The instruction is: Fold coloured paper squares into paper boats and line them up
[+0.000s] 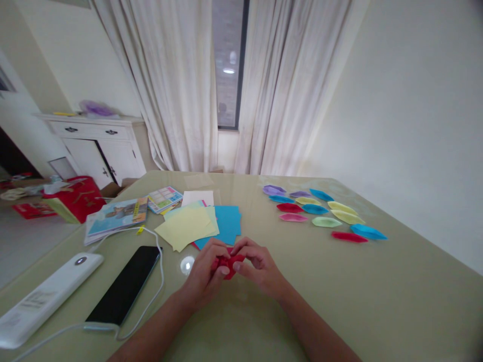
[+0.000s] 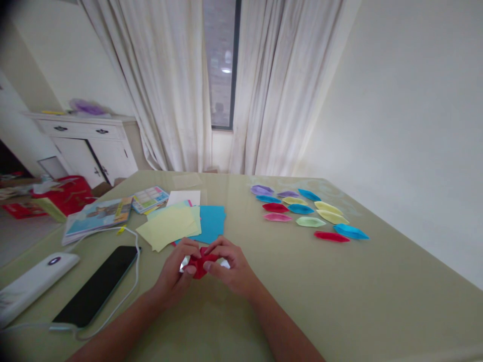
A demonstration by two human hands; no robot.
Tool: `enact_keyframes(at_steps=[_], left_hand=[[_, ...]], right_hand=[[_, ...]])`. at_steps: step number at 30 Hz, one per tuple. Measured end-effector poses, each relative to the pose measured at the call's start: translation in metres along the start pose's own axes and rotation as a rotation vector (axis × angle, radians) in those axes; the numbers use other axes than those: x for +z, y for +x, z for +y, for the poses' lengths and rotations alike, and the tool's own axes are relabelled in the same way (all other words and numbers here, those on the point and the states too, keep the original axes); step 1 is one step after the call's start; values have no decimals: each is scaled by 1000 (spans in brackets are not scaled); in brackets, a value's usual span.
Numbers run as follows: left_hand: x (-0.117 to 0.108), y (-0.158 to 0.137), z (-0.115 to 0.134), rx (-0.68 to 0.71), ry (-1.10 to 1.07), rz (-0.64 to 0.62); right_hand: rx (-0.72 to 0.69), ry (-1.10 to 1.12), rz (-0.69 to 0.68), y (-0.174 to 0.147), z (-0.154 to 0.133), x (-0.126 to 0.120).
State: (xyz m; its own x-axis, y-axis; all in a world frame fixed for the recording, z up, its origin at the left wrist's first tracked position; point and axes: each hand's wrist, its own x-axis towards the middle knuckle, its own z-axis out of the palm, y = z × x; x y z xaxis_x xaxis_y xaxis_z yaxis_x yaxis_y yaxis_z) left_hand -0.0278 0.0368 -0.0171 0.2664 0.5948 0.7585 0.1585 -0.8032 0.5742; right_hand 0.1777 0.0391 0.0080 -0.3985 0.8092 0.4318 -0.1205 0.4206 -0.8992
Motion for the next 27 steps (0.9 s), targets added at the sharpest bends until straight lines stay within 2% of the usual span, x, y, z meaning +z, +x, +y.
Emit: enact_keyframes(at_steps=[10,27], left_hand=[[5,4,-1,-44,6,-31],[7,5,-1,-96,11,-29]], right_hand=[[19,-44,-23,1,-4,4],[88,65,-60,0,-2,1]])
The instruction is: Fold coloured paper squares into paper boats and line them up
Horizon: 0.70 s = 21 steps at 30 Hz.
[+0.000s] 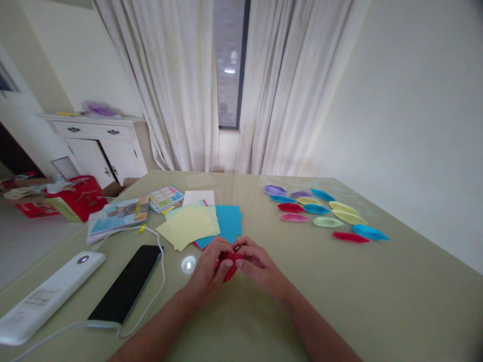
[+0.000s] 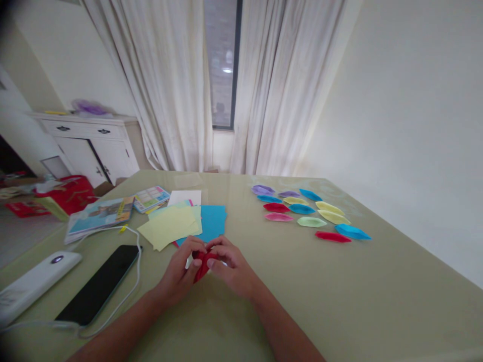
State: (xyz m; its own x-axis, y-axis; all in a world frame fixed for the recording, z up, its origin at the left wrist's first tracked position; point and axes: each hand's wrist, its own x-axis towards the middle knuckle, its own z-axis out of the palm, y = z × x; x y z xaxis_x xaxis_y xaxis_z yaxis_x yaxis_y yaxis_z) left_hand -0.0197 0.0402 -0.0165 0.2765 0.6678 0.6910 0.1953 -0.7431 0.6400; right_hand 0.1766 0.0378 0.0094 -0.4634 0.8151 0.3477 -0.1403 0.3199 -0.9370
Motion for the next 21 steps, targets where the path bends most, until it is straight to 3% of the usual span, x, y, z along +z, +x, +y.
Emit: enact_keyframes(at_steps=[21], left_hand=[[4,4,8,-240,66,-15]], right_hand=[[1,-79,134,1,7,-5]])
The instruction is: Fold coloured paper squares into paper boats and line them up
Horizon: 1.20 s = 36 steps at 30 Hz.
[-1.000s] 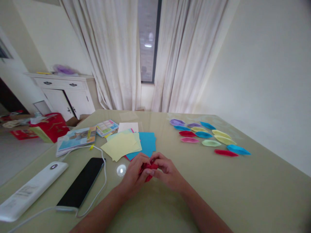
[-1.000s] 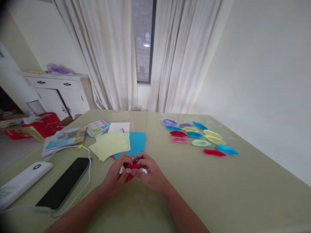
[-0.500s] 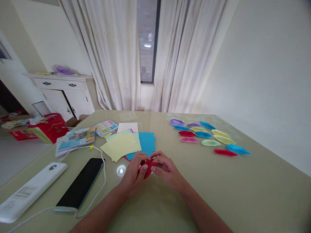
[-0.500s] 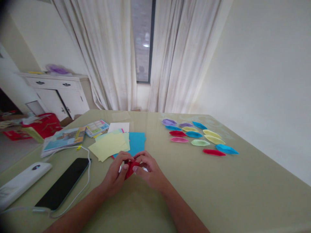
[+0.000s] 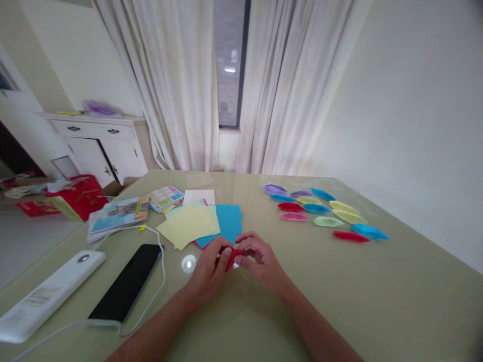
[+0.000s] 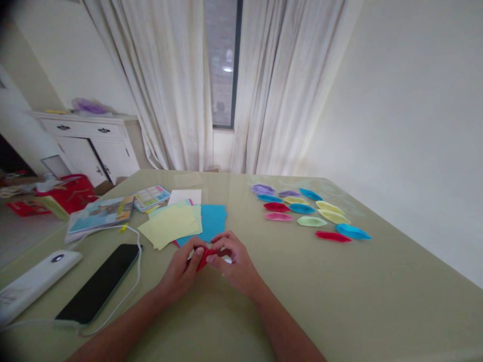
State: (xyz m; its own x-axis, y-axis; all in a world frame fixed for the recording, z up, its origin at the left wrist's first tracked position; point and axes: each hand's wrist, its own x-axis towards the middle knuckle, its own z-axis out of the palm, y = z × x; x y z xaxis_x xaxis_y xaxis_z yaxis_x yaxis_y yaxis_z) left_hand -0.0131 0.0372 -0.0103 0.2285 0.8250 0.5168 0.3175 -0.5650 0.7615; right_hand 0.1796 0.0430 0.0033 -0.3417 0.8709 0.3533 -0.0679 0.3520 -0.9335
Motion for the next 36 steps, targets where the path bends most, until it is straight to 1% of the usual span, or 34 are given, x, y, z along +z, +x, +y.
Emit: enact_keyframes(at_steps=[6,10,13,17,22,27,30,34,36], left_hand=[[0,-1,1,-11,23,-2],[0,1,1,17,38,6],[0,2,1,38,49,6],[1,1,0,44,70,21],[4,-1,-4,39,96,46],[4,-2,-7,27,91,45],[2,-3,-6,32,72,22],[0,-3,-5,57,47,-48],[0,-3,-5,58,47,-58]], right_hand=[[-13,-48,-5,0,-2,-1],[-48,-67,-23,0,-5,1],[-65,-69,2,1,-5,3],[-61,-31,50,2,-1,3],[-49,-34,49,3,0,3],[-44,-50,37,3,0,4],[-33,-54,37,3,1,4],[-24,-43,40,3,1,3],[-25,-36,39,3,0,3]])
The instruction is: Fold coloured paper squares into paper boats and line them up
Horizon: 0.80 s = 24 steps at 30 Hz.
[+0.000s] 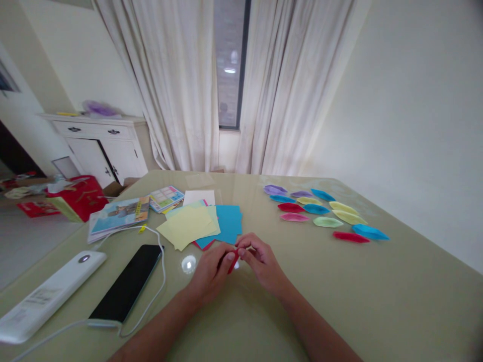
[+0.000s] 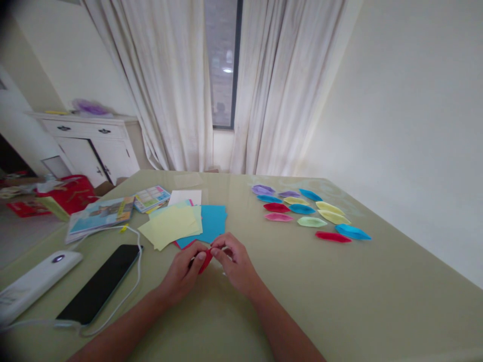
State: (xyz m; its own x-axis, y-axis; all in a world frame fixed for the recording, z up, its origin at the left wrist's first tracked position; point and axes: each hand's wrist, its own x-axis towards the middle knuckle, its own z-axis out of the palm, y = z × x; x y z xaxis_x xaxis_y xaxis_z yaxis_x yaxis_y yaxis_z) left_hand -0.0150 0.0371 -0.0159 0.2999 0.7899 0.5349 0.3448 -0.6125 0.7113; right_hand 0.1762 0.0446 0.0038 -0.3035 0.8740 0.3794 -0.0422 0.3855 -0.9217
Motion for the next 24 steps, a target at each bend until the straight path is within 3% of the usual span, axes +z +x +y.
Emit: enact_keyframes(at_steps=[9,18,24], left_hand=[[3,2,1,-21,-5,44],[2,0,1,-6,-60,-52],[1,3,4,-47,-59,-48]], right_hand=[[-13,18,-19,0,-5,2],[-34,41,-16,-1,1,5],[-24,41,-17,-1,0,5]])
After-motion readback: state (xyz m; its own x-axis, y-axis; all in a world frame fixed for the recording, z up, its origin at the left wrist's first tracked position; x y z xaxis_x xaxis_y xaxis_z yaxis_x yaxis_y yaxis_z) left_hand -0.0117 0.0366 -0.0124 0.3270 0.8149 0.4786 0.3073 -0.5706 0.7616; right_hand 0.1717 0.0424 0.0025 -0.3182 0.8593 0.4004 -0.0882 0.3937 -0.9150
